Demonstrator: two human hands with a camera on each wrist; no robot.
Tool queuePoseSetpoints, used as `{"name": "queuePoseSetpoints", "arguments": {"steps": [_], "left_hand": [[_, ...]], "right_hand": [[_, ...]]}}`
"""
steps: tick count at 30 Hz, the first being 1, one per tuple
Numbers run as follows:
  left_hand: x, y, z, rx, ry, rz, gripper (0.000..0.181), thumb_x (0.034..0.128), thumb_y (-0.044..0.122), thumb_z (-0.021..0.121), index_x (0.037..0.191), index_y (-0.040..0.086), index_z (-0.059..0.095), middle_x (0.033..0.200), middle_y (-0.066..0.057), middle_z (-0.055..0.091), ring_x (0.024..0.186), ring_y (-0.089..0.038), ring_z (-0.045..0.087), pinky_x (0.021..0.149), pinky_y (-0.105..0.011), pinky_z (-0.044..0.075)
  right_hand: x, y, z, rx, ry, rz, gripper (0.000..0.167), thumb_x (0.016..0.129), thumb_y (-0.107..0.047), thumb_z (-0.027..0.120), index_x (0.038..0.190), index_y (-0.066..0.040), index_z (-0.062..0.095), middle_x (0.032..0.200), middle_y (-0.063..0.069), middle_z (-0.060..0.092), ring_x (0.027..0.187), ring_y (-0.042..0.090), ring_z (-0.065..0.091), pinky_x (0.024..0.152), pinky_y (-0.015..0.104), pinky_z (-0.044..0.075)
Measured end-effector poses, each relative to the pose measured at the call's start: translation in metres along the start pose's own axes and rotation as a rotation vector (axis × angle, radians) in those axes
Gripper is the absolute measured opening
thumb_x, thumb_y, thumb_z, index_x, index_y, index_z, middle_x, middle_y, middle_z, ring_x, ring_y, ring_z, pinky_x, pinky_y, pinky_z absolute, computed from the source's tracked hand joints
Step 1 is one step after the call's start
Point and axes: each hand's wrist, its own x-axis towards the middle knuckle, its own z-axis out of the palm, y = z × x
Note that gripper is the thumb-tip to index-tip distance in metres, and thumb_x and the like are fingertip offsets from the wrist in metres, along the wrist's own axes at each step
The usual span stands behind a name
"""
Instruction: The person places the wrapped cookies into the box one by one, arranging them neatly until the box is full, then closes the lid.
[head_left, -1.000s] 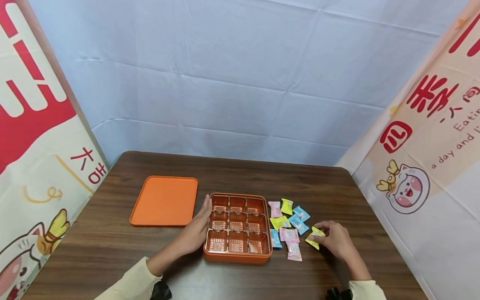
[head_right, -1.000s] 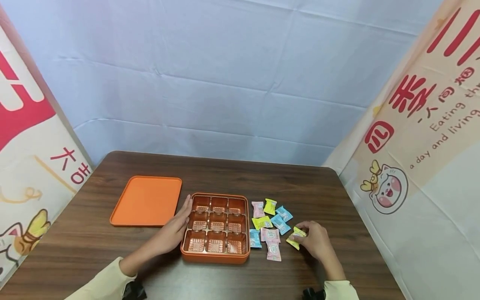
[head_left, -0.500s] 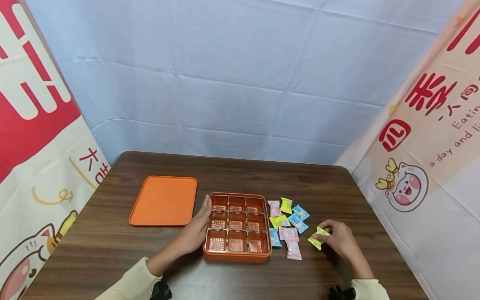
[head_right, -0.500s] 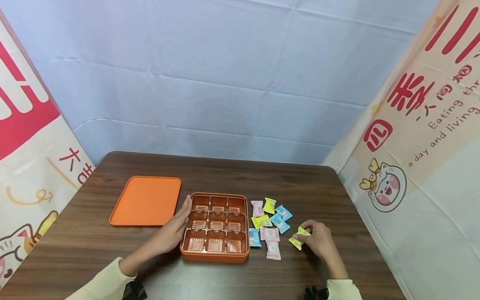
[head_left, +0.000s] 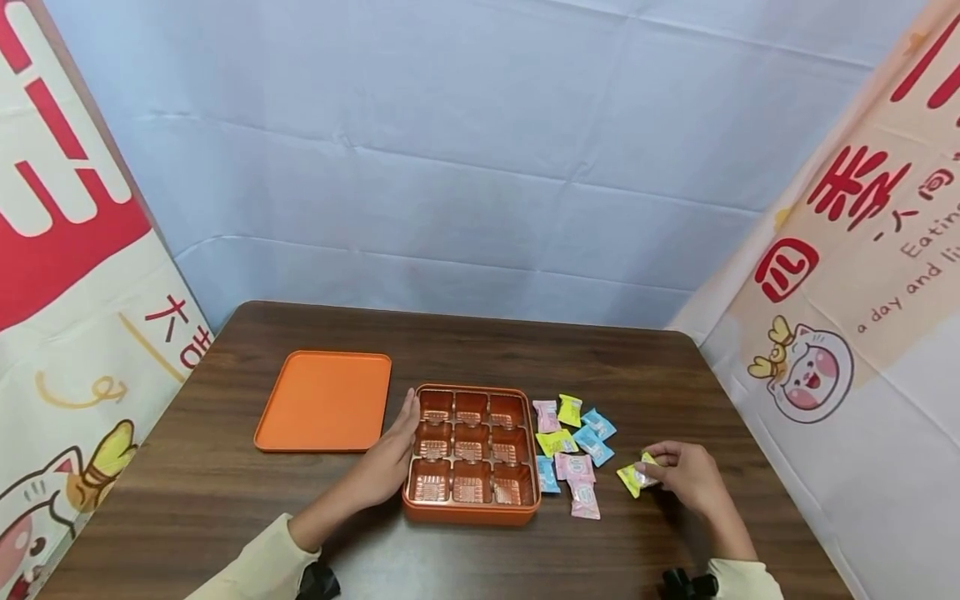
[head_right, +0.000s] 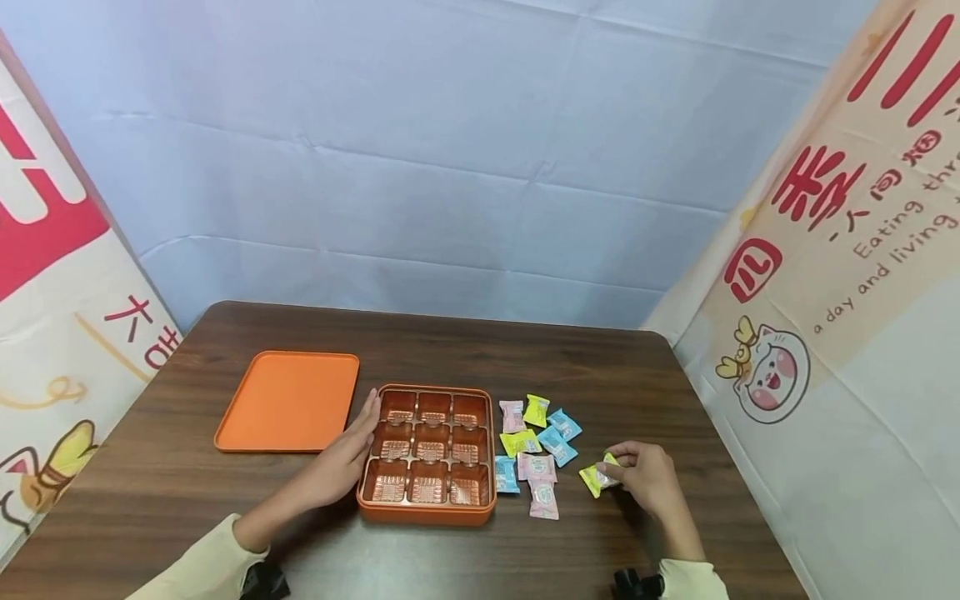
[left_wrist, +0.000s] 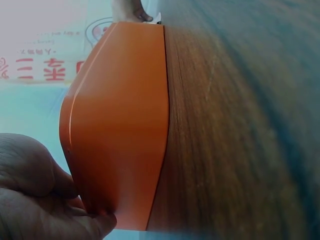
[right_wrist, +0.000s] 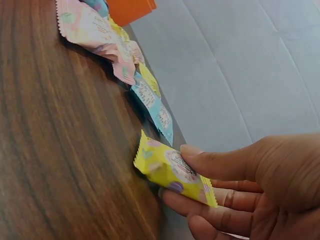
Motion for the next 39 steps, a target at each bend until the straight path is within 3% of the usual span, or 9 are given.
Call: {"name": "queuePoseSetpoints", "arguments": {"steps": [8, 19, 29, 39], "left_hand": [[0.0009, 0.0013, 0.0013, -0.02, -0.001, -0.004, 0.062, 0.1077, 0.0, 0.038, 0.16, -0.003, 0.004, 0.167, -0.014, -0.01, 0.153, -0.035, 0.004, 0.12, -0.055, 0.015], [0.0, 0.002, -0.0002, -0.035, -0.016, -0.016, 0.062, 0.1086, 0.001, 0.036, 0.161, -0.001, 0.002, 0.167, -0.012, -0.011, 0.153, -0.033, 0.002, 0.12, -0.055, 0.015], [-0.0004, 0.0027, -0.0006, -0.046, -0.019, -0.013, 0.062, 0.108, 0.0, 0.036, 0.16, -0.002, 0.003, 0.167, -0.013, -0.011, 0.154, -0.033, 0.002, 0.12, -0.055, 0.015], [-0.001, -0.0001, -0.0005, -0.034, -0.019, -0.009, 0.063, 0.1077, 0.0, 0.037, 0.16, -0.002, 0.002, 0.167, -0.013, -0.011, 0.153, -0.034, 0.003, 0.12, -0.055, 0.015]], "right_hand": [[-0.0028, 0.0049, -0.0022, 0.16, -0.008, -0.007, 0.024, 0.091, -0.002, 0.074, 0.107, 0.016, 0.07, 0.09, 0.02, 0.075, 0.072, 0.023, 0.072, 0.062, 0.035, 0.061], [-0.0029, 0.0065, -0.0024, 0.191, -0.002, -0.005, 0.027, 0.093, -0.006, 0.072, 0.111, 0.015, 0.07, 0.097, 0.021, 0.075, 0.074, 0.016, 0.07, 0.061, 0.034, 0.06], [-0.0028, 0.007, -0.0031, 0.359, -0.074, 0.048, 0.033, 0.095, -0.003, 0.068, 0.119, 0.019, 0.064, 0.108, 0.024, 0.073, 0.084, 0.013, 0.071, 0.071, 0.036, 0.061], [-0.0029, 0.0057, -0.0007, 0.537, -0.098, 0.069, 0.038, 0.095, -0.002, 0.069, 0.123, 0.022, 0.059, 0.105, 0.016, 0.072, 0.084, 0.016, 0.071, 0.076, 0.035, 0.061]]}}
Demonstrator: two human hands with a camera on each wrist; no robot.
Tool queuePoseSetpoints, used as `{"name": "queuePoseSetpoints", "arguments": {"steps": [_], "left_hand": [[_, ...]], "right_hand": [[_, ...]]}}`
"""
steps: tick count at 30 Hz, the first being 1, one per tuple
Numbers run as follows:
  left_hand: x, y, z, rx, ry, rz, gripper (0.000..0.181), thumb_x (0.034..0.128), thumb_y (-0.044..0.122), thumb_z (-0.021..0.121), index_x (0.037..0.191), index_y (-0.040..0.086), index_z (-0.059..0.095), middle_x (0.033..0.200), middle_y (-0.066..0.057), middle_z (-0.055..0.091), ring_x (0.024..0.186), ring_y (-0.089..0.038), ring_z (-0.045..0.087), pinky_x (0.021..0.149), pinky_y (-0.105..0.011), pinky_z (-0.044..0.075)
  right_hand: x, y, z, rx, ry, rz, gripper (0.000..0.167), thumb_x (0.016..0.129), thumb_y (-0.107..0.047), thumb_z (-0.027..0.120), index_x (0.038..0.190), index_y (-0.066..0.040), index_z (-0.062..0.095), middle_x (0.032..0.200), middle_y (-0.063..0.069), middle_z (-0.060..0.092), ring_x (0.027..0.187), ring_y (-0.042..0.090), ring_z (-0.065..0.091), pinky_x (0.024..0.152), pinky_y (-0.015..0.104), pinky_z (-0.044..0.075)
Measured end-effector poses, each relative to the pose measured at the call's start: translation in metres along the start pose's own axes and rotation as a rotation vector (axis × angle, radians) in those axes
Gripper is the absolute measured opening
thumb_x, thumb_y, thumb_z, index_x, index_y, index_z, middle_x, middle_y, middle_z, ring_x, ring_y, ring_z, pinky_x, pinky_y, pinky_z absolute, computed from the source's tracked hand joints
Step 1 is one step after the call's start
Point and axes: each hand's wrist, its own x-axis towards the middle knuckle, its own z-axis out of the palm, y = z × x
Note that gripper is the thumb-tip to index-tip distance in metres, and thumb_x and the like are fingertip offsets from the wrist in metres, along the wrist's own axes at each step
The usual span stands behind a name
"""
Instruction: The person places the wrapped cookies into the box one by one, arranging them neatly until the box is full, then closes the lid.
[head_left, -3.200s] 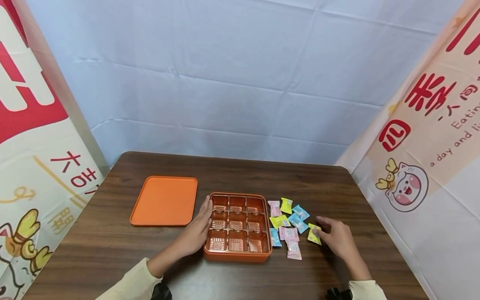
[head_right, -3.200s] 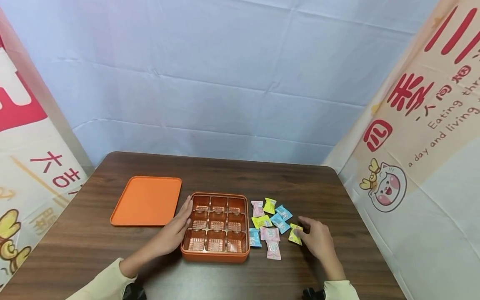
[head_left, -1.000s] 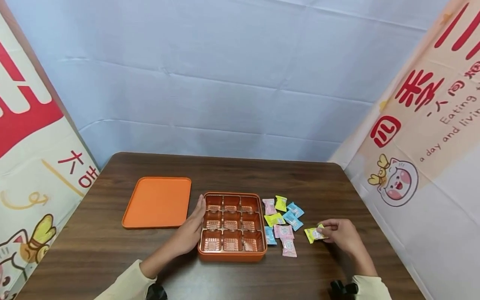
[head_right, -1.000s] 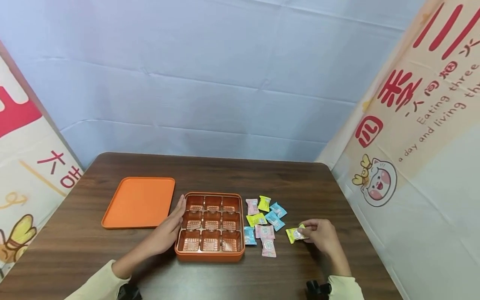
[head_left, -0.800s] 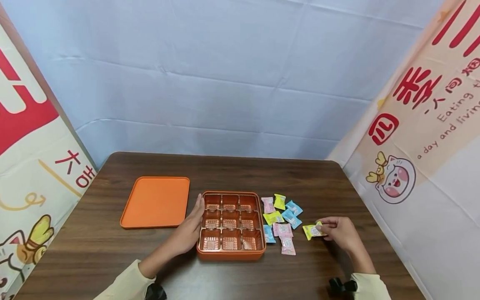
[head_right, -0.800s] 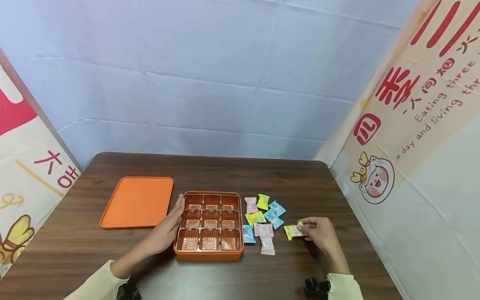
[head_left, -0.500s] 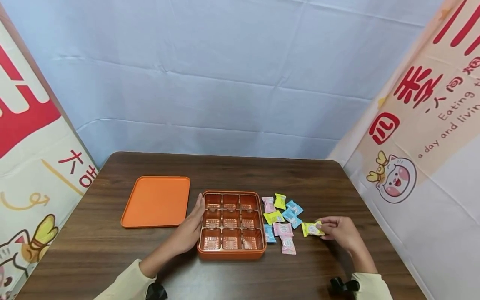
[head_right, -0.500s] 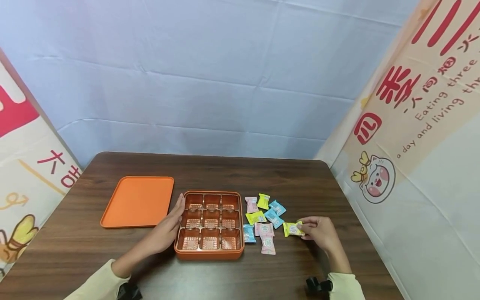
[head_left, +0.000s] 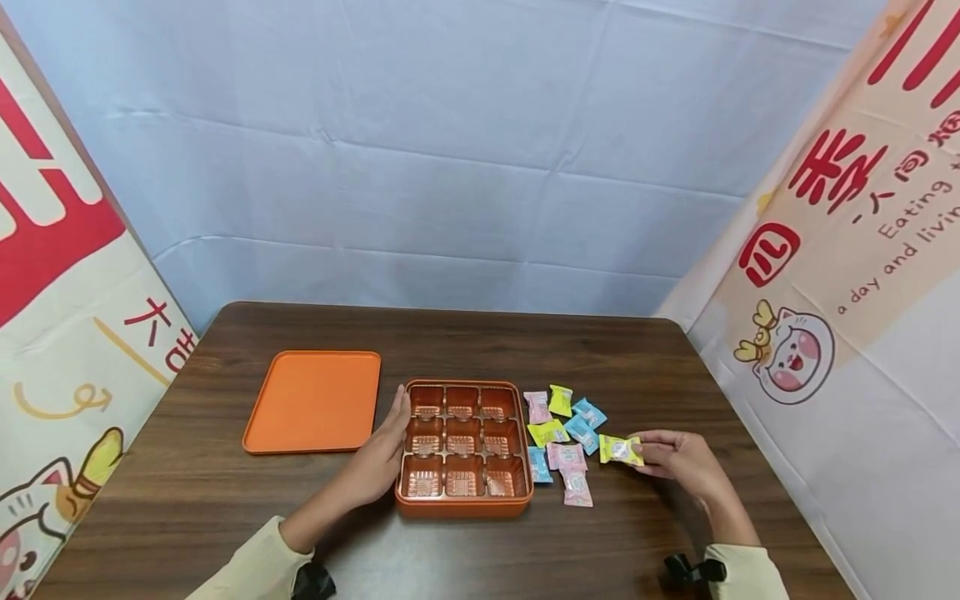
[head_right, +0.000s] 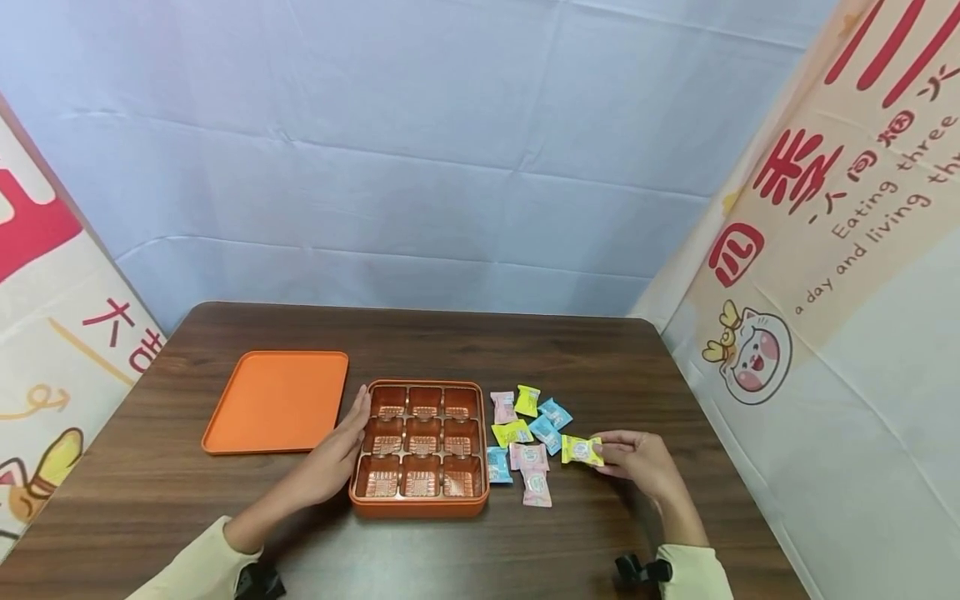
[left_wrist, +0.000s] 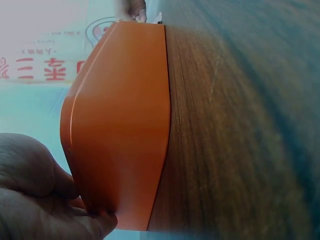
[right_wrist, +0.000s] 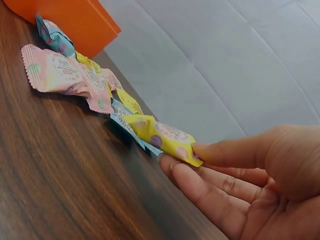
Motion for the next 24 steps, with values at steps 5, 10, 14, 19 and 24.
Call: {"name": "queuePoseSetpoints", "arguments": {"steps": [5, 10, 14, 19, 24], "left_hand": [[0.0, -0.001, 0.001, 0.005, 0.023, 0.007, 0.064, 0.1069, -0.001, 0.039, 0.16, -0.003, 0.004, 0.167, -0.015, -0.01, 0.153, -0.036, 0.004, 0.119, -0.057, 0.015], [0.002, -0.001, 0.003, 0.001, 0.014, 0.022, 0.063, 0.1073, -0.001, 0.038, 0.16, -0.004, 0.004, 0.167, -0.016, -0.011, 0.153, -0.037, 0.003, 0.119, -0.057, 0.014], [0.001, 0.0, 0.003, 0.004, 0.002, 0.022, 0.062, 0.1076, -0.001, 0.037, 0.159, -0.005, 0.003, 0.167, -0.016, -0.011, 0.153, -0.036, 0.002, 0.119, -0.057, 0.014], [0.001, 0.0, 0.002, 0.004, 0.005, 0.023, 0.062, 0.1073, -0.001, 0.037, 0.159, -0.005, 0.004, 0.167, -0.017, -0.01, 0.153, -0.037, 0.002, 0.119, -0.057, 0.014], [0.001, 0.0, 0.002, 0.001, 0.012, 0.029, 0.062, 0.107, -0.002, 0.037, 0.159, -0.006, 0.004, 0.167, -0.018, -0.01, 0.153, -0.038, 0.002, 0.119, -0.057, 0.014]], "right_hand": [[0.0, -0.004, 0.004, 0.005, -0.004, -0.001, 0.04, 0.095, -0.005, 0.07, 0.124, 0.02, 0.059, 0.108, 0.016, 0.07, 0.086, 0.018, 0.072, 0.078, 0.037, 0.06], [0.001, -0.007, 0.007, 0.029, 0.002, 0.009, 0.042, 0.095, -0.007, 0.07, 0.128, 0.018, 0.059, 0.11, 0.014, 0.07, 0.087, 0.017, 0.071, 0.079, 0.036, 0.06], [0.002, -0.008, 0.012, 0.069, -0.014, 0.024, 0.045, 0.096, -0.008, 0.07, 0.131, 0.017, 0.057, 0.112, 0.013, 0.071, 0.09, 0.016, 0.071, 0.081, 0.036, 0.06], [0.004, -0.011, 0.018, 0.089, -0.02, 0.028, 0.048, 0.095, -0.009, 0.071, 0.133, 0.016, 0.056, 0.114, 0.013, 0.071, 0.091, 0.018, 0.072, 0.082, 0.036, 0.059], [0.007, -0.018, 0.024, 0.105, -0.019, 0.031, 0.047, 0.095, -0.009, 0.072, 0.133, 0.015, 0.057, 0.11, 0.012, 0.072, 0.091, 0.018, 0.072, 0.083, 0.036, 0.059]]}}
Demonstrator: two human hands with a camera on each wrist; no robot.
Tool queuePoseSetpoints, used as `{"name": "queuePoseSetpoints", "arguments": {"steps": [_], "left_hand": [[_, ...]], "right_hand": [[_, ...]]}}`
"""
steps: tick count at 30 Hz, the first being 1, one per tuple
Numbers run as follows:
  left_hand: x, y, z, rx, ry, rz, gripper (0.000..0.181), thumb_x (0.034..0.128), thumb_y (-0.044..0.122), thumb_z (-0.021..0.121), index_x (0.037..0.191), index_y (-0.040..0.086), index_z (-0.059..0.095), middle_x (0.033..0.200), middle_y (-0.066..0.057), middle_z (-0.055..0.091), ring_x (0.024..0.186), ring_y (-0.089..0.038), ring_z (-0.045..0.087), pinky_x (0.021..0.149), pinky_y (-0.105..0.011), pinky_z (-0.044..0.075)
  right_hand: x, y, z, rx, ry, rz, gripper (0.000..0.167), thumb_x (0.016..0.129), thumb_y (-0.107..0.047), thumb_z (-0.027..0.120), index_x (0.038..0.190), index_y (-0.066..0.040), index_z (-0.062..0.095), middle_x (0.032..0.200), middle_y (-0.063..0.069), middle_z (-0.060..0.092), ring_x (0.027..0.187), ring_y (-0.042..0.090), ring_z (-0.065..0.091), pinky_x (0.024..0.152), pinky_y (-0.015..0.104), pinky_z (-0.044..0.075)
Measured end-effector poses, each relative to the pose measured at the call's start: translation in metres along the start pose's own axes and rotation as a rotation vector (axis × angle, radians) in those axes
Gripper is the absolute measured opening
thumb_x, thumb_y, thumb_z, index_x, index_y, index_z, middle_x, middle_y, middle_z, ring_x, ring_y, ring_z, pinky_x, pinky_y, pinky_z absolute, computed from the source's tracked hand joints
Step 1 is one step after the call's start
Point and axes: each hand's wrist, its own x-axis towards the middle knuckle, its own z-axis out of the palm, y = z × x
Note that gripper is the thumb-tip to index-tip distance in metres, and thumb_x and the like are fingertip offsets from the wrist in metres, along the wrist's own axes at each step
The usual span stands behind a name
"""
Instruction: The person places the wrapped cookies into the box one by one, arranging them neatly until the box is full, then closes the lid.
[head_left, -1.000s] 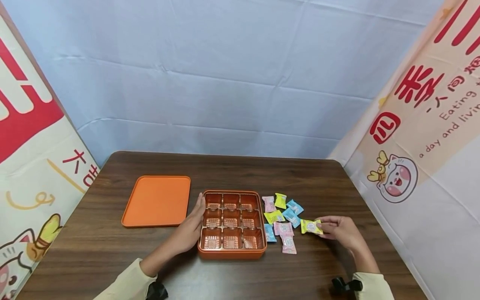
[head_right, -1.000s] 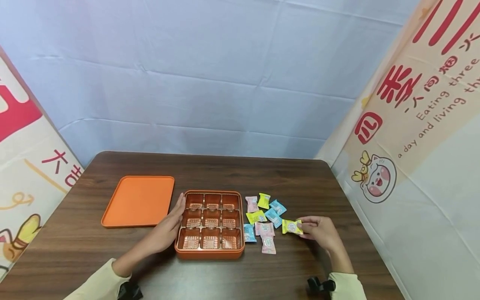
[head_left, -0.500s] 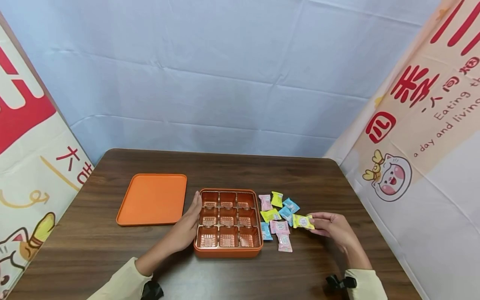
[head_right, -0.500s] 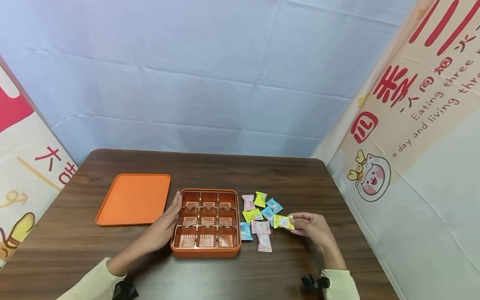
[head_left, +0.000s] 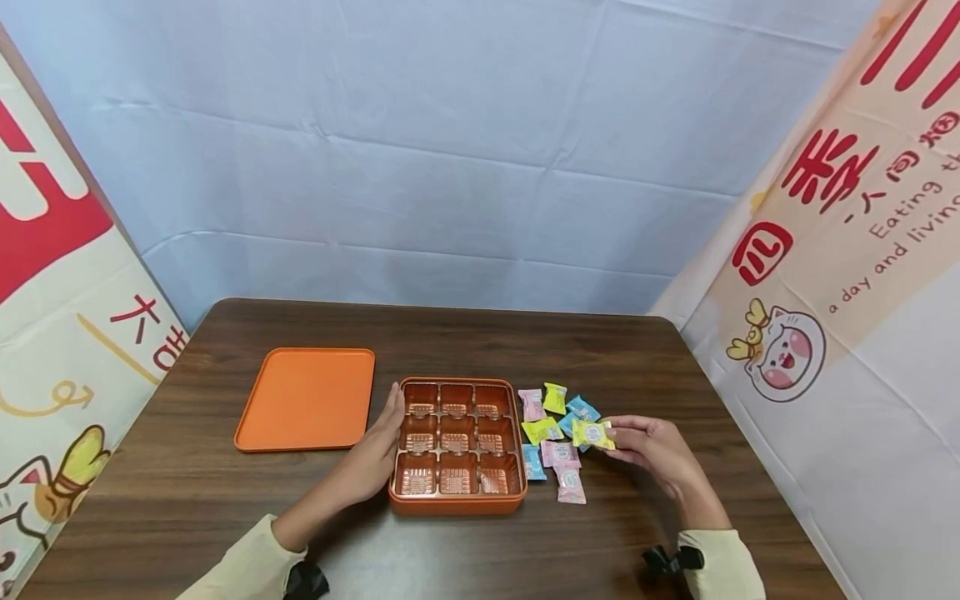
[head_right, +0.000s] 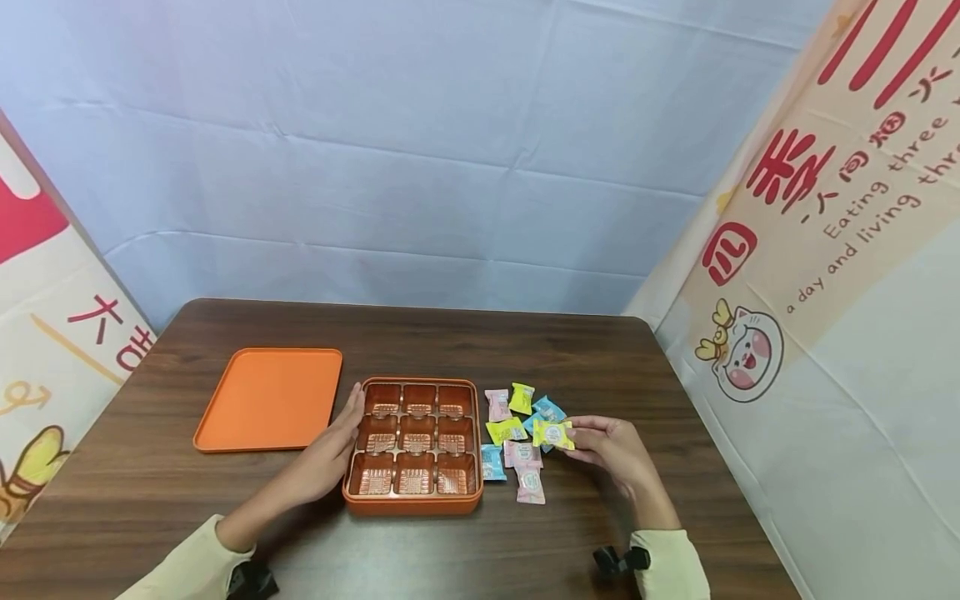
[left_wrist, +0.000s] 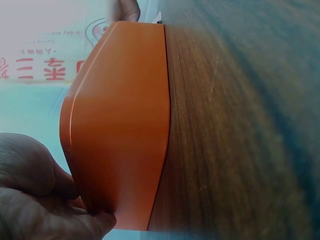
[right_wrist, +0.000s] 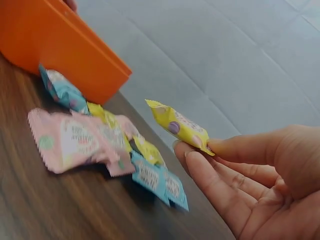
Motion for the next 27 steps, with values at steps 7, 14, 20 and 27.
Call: {"name": "queuePoseSetpoints", "arguments": {"steps": [7, 14, 20, 27], "left_hand": [[0.0, 0.001, 0.001, -0.001, -0.011, -0.004, 0.062, 0.1071, -0.002, 0.037, 0.159, -0.005, 0.003, 0.167, -0.017, -0.011, 0.153, -0.037, 0.002, 0.119, -0.056, 0.014], [0.0, 0.003, 0.0, 0.0, -0.002, -0.002, 0.06, 0.1075, -0.001, 0.037, 0.159, -0.006, 0.005, 0.167, -0.017, -0.009, 0.153, -0.037, 0.002, 0.12, -0.056, 0.013], [-0.001, 0.003, 0.0, -0.003, -0.008, -0.006, 0.061, 0.1077, 0.0, 0.037, 0.159, -0.006, 0.004, 0.167, -0.017, -0.01, 0.153, -0.037, 0.002, 0.12, -0.056, 0.013], [-0.001, 0.002, 0.0, 0.001, -0.013, -0.008, 0.063, 0.1066, -0.002, 0.038, 0.159, -0.006, 0.003, 0.166, -0.017, -0.012, 0.153, -0.037, 0.002, 0.12, -0.056, 0.013]], "right_hand": [[0.001, -0.012, 0.007, 0.003, -0.05, -0.024, 0.049, 0.097, -0.009, 0.069, 0.136, 0.016, 0.053, 0.11, 0.012, 0.071, 0.091, 0.017, 0.071, 0.084, 0.037, 0.059], [0.003, -0.021, 0.016, -0.049, -0.045, -0.062, 0.045, 0.097, -0.012, 0.069, 0.132, 0.015, 0.057, 0.111, 0.014, 0.071, 0.091, 0.017, 0.072, 0.085, 0.038, 0.059], [0.005, -0.027, 0.026, -0.059, -0.05, -0.066, 0.044, 0.097, -0.012, 0.07, 0.131, 0.014, 0.059, 0.111, 0.014, 0.072, 0.091, 0.016, 0.072, 0.085, 0.038, 0.059], [0.013, -0.033, 0.038, -0.077, -0.058, -0.078, 0.042, 0.096, -0.013, 0.071, 0.129, 0.012, 0.062, 0.112, 0.016, 0.071, 0.091, 0.017, 0.072, 0.083, 0.036, 0.059]]}}
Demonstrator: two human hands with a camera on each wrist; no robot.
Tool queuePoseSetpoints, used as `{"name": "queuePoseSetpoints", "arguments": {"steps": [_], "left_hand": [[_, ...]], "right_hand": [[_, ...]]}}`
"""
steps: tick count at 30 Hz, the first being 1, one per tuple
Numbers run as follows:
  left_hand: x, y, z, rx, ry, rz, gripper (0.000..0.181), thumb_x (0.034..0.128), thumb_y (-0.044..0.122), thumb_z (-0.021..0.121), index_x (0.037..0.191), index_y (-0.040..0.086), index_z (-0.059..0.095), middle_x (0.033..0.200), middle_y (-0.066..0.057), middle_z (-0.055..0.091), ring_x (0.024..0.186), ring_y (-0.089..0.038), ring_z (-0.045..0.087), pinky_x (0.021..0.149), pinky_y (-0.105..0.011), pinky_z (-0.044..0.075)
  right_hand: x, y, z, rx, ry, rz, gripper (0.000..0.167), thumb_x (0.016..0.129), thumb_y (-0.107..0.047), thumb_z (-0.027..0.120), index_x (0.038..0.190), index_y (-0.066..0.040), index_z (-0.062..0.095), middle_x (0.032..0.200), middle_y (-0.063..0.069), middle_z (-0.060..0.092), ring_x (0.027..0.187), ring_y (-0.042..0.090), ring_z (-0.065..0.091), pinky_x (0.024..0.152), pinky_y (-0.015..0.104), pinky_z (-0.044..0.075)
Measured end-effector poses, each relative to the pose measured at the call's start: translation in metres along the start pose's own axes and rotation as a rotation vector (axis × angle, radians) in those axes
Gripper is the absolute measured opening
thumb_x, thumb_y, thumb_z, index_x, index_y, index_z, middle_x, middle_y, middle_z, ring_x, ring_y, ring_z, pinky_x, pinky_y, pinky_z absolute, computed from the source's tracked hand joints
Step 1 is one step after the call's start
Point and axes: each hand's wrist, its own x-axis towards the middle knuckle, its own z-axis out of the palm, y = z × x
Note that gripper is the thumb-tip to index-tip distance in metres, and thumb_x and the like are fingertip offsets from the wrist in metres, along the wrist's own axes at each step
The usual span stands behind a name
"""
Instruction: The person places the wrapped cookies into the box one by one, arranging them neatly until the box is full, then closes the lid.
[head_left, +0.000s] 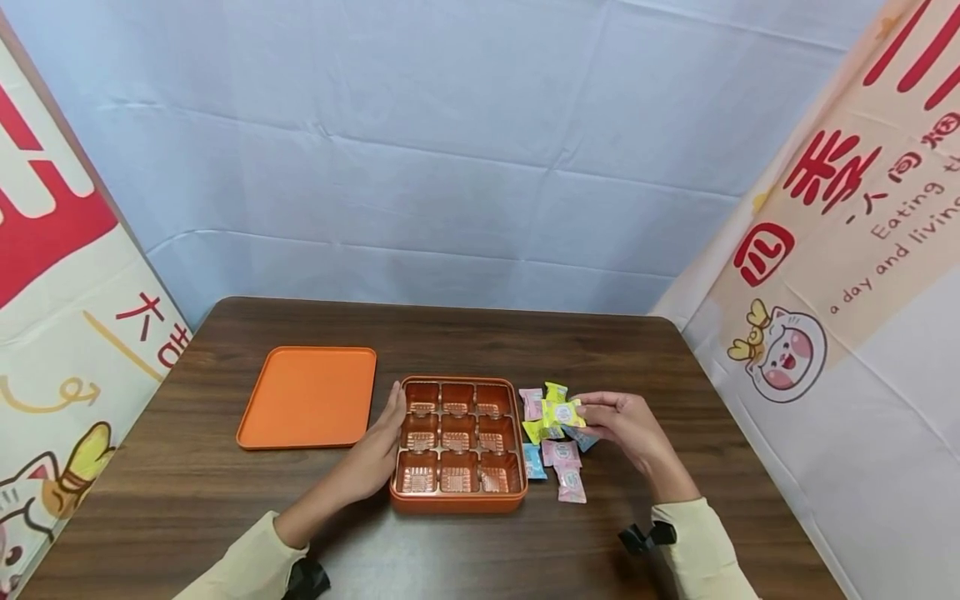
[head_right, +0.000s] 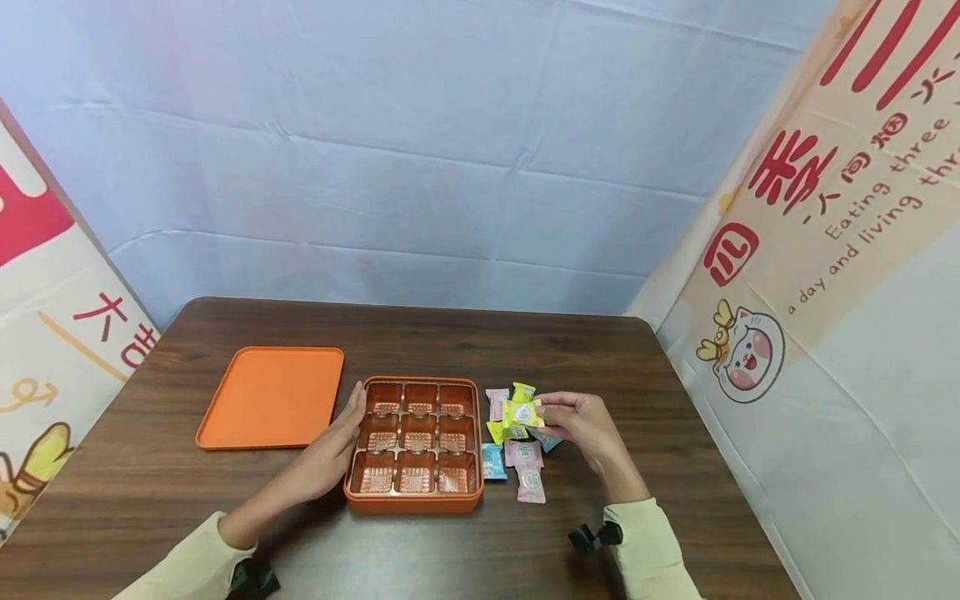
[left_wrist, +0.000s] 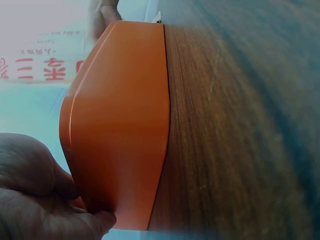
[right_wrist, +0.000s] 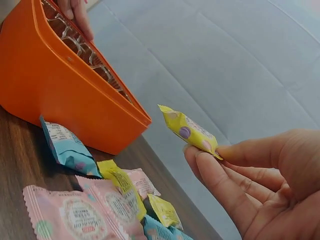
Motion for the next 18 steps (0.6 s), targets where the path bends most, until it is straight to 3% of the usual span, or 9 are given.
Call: {"name": "queuePoseSetpoints", "arguments": {"steps": [18], "left_hand": [[0.0, 0.001, -0.001, -0.011, 0.0, -0.018, 0.065, 0.1072, 0.0, 0.04, 0.16, -0.003, 0.002, 0.167, -0.015, -0.011, 0.153, -0.037, 0.002, 0.12, -0.056, 0.013]], "right_hand": [[0.016, -0.007, 0.021, 0.005, -0.021, 0.007, 0.038, 0.096, -0.009, 0.07, 0.126, 0.014, 0.062, 0.11, 0.015, 0.071, 0.087, 0.014, 0.071, 0.081, 0.035, 0.06]]}}
